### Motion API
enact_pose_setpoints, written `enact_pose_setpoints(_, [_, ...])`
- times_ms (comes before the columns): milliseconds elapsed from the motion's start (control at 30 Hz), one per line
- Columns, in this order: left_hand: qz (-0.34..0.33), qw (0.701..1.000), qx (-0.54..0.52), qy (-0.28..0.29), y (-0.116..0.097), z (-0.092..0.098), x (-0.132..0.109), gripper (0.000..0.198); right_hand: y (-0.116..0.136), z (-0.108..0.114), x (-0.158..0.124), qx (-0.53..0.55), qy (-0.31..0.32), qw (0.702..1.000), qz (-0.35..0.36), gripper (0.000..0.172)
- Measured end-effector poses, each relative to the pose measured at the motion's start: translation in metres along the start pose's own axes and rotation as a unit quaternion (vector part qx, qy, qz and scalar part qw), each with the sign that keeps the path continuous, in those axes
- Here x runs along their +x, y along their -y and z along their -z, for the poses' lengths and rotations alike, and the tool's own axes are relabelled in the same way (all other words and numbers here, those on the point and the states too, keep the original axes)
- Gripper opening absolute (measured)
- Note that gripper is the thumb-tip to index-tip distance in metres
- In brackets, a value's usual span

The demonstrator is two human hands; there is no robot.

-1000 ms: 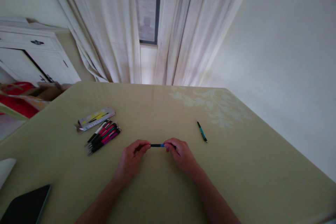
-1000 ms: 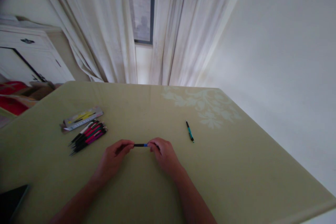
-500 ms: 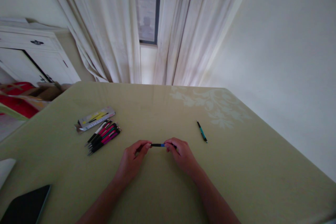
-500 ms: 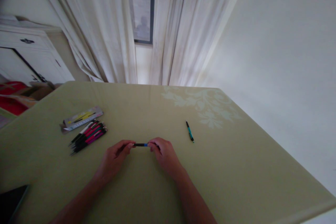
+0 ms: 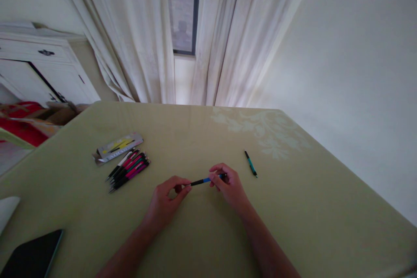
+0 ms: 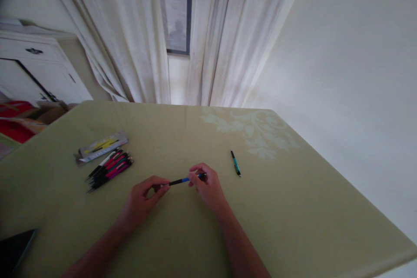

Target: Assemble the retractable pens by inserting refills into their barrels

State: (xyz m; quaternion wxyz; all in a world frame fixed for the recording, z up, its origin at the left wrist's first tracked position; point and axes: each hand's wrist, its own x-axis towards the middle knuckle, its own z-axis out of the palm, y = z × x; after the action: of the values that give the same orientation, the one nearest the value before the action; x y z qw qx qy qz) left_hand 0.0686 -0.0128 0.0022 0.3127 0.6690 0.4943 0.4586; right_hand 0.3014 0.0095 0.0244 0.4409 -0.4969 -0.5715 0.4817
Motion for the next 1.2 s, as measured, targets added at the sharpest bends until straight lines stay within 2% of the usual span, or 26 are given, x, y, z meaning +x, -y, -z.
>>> enact_pose_setpoints(133, [-0.024, 1.000, -0.001, -0.008, -0.006, 0.000, -0.001, 0.017, 0.001, -0.003, 0.000, 0.027, -0.001, 1.000, 0.015, 0.037])
enact_pose_setpoints(333, [-0.047, 0.999, 0.007, -0.017, -0.005, 0.004, -0.001, 0.012, 0.007, -0.003, -0.006, 0.024, 0.081, 0.996, -0.007, 0.043])
enact_pose_setpoints(533, [-0.062, 0.998, 0.006, -0.016, -0.001, 0.007, -0.001, 0.009, 0.009, 0.001, -0.008, 0.032, 0.137, 0.990, -0.029, 0.044])
enact_pose_setpoints(767, [-0.072, 0.997, 0.010, -0.026, -0.005, -0.002, -0.002, 0.008, 0.004, 0.002, -0.003, 0.097, 0.073, 0.993, -0.016, 0.041])
enact_pose_setpoints(967, [-0.086, 0.996, 0.007, 0.014, -0.005, -0.005, -0.004, 0.009, 0.001, -0.017, -0.014, 0.067, 0.132, 0.989, -0.021, 0.038])
enact_pose_setpoints(1100, [-0.069, 0.997, 0.011, -0.022, -0.002, -0.002, -0.002, 0.009, 0.000, -0.017, -0.011, 0.099, 0.060, 0.993, -0.007, 0.049])
enact_pose_setpoints(1200, [-0.066, 0.998, 0.014, -0.019, 0.000, -0.001, -0.001, 0.010, 0.002, -0.007, -0.004, 0.078, 0.004, 0.997, 0.018, 0.042])
